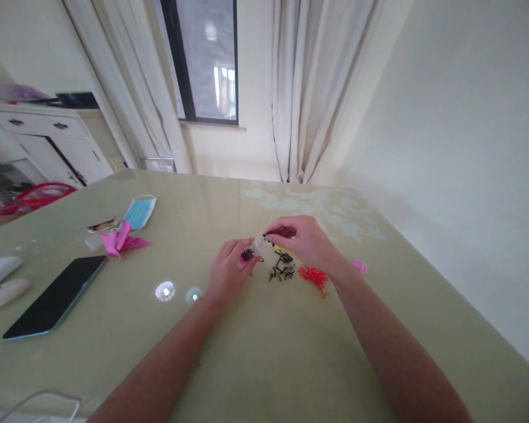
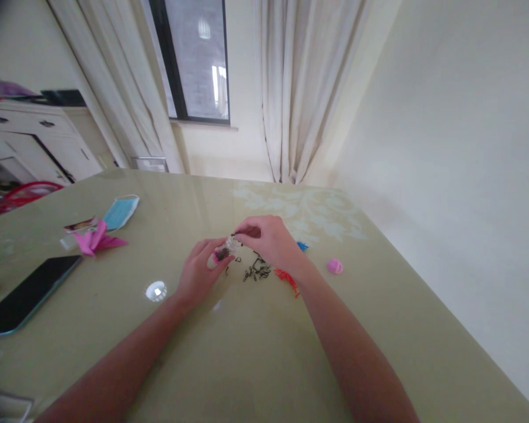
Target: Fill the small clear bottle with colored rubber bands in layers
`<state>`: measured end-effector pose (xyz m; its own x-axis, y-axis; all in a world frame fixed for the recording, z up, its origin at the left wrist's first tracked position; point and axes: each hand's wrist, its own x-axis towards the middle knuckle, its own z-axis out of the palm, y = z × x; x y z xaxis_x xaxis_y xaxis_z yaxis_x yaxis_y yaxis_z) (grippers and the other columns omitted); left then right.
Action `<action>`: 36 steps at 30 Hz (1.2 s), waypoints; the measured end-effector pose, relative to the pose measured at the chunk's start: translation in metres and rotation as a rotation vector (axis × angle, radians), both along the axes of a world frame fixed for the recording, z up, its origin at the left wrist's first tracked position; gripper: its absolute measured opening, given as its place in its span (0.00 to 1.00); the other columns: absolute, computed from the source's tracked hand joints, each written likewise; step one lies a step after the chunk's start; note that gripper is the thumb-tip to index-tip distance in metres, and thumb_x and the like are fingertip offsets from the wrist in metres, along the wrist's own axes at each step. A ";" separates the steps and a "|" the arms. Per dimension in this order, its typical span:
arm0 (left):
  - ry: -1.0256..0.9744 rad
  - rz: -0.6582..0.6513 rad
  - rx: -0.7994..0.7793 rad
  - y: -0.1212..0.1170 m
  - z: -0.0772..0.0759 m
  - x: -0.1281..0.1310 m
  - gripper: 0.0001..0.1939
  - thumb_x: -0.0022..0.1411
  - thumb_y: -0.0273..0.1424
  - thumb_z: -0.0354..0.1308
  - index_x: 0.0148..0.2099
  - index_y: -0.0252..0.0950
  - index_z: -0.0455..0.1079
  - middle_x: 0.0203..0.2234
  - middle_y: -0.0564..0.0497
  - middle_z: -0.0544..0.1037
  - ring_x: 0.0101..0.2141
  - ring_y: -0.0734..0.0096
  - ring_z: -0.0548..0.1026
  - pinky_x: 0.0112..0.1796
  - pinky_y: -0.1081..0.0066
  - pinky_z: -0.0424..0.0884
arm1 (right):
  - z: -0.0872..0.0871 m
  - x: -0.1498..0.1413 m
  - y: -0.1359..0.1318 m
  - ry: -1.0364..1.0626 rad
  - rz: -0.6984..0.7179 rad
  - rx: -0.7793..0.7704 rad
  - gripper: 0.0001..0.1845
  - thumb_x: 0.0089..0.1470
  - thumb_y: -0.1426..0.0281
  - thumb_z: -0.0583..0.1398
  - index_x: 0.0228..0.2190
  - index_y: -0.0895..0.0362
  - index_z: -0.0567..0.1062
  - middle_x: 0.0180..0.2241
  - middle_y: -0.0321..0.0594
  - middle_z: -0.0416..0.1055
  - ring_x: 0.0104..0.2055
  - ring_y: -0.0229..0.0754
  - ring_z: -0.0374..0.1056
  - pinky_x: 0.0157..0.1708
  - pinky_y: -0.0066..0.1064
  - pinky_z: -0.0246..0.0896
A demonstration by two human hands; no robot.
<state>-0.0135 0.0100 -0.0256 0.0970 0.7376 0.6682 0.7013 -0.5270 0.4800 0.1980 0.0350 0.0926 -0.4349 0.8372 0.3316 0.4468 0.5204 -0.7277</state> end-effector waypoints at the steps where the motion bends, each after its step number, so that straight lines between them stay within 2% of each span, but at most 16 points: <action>1: -0.002 0.002 0.012 0.000 0.000 0.000 0.18 0.69 0.37 0.66 0.58 0.41 0.74 0.47 0.47 0.81 0.47 0.59 0.78 0.50 0.61 0.76 | 0.001 -0.004 -0.003 -0.040 -0.012 0.028 0.04 0.59 0.71 0.67 0.35 0.57 0.85 0.30 0.37 0.83 0.31 0.38 0.76 0.36 0.29 0.68; 5: 0.013 0.013 0.066 0.000 -0.001 -0.001 0.18 0.68 0.38 0.66 0.58 0.41 0.75 0.47 0.46 0.82 0.47 0.58 0.78 0.50 0.60 0.76 | -0.002 -0.016 -0.007 -0.232 -0.101 0.101 0.05 0.60 0.76 0.66 0.36 0.55 0.84 0.33 0.37 0.83 0.34 0.39 0.77 0.38 0.29 0.66; 9: 0.034 0.027 0.075 0.001 -0.001 -0.003 0.19 0.68 0.38 0.66 0.59 0.43 0.75 0.47 0.46 0.82 0.47 0.57 0.78 0.50 0.59 0.76 | -0.005 -0.019 -0.005 -0.375 -0.194 0.123 0.05 0.61 0.75 0.66 0.37 0.54 0.82 0.33 0.36 0.83 0.36 0.40 0.77 0.40 0.30 0.64; 15: 0.030 0.038 0.051 0.003 -0.003 -0.003 0.19 0.69 0.38 0.65 0.60 0.43 0.76 0.48 0.45 0.82 0.48 0.55 0.78 0.52 0.57 0.75 | -0.002 -0.022 -0.006 -0.522 -0.115 0.147 0.10 0.67 0.74 0.61 0.40 0.55 0.85 0.41 0.42 0.84 0.43 0.43 0.77 0.46 0.32 0.63; 19: 0.050 0.038 0.060 0.004 -0.002 -0.004 0.19 0.69 0.38 0.64 0.60 0.42 0.75 0.48 0.45 0.82 0.47 0.55 0.77 0.51 0.57 0.75 | -0.002 -0.023 -0.006 -0.524 -0.115 0.147 0.12 0.68 0.76 0.59 0.41 0.56 0.84 0.43 0.44 0.83 0.45 0.44 0.77 0.47 0.32 0.63; 22: 0.063 0.044 0.068 0.003 -0.002 -0.004 0.19 0.69 0.38 0.64 0.61 0.42 0.75 0.48 0.45 0.82 0.47 0.55 0.77 0.50 0.57 0.75 | -0.004 -0.021 -0.005 -0.411 -0.150 0.129 0.06 0.64 0.76 0.64 0.42 0.56 0.81 0.40 0.41 0.83 0.42 0.43 0.77 0.44 0.30 0.64; 24: 0.070 0.041 0.076 0.003 -0.002 -0.004 0.19 0.69 0.38 0.64 0.61 0.42 0.75 0.48 0.45 0.82 0.47 0.55 0.78 0.50 0.57 0.75 | -0.006 -0.019 -0.004 -0.356 -0.170 0.096 0.09 0.61 0.77 0.67 0.43 0.56 0.78 0.37 0.38 0.83 0.40 0.41 0.77 0.41 0.29 0.64; 28: 0.092 0.016 0.067 0.003 -0.004 -0.004 0.19 0.70 0.38 0.64 0.61 0.44 0.75 0.49 0.44 0.83 0.48 0.55 0.78 0.51 0.55 0.75 | -0.007 -0.018 -0.002 -0.455 -0.208 0.078 0.04 0.60 0.74 0.68 0.35 0.54 0.79 0.33 0.36 0.82 0.36 0.40 0.76 0.37 0.29 0.61; 30: 0.095 0.010 0.060 0.003 -0.005 -0.004 0.19 0.70 0.39 0.64 0.61 0.45 0.75 0.49 0.44 0.83 0.48 0.55 0.78 0.52 0.55 0.76 | -0.006 -0.018 -0.002 -0.487 -0.222 0.086 0.05 0.60 0.74 0.67 0.31 0.54 0.80 0.31 0.36 0.81 0.35 0.40 0.75 0.36 0.30 0.60; 36: 0.066 -0.004 0.039 0.001 -0.001 -0.002 0.19 0.69 0.39 0.64 0.61 0.45 0.75 0.49 0.44 0.83 0.48 0.54 0.79 0.51 0.55 0.77 | -0.009 -0.020 0.000 -0.446 -0.227 0.140 0.05 0.59 0.75 0.67 0.30 0.55 0.80 0.32 0.36 0.80 0.34 0.39 0.72 0.36 0.30 0.58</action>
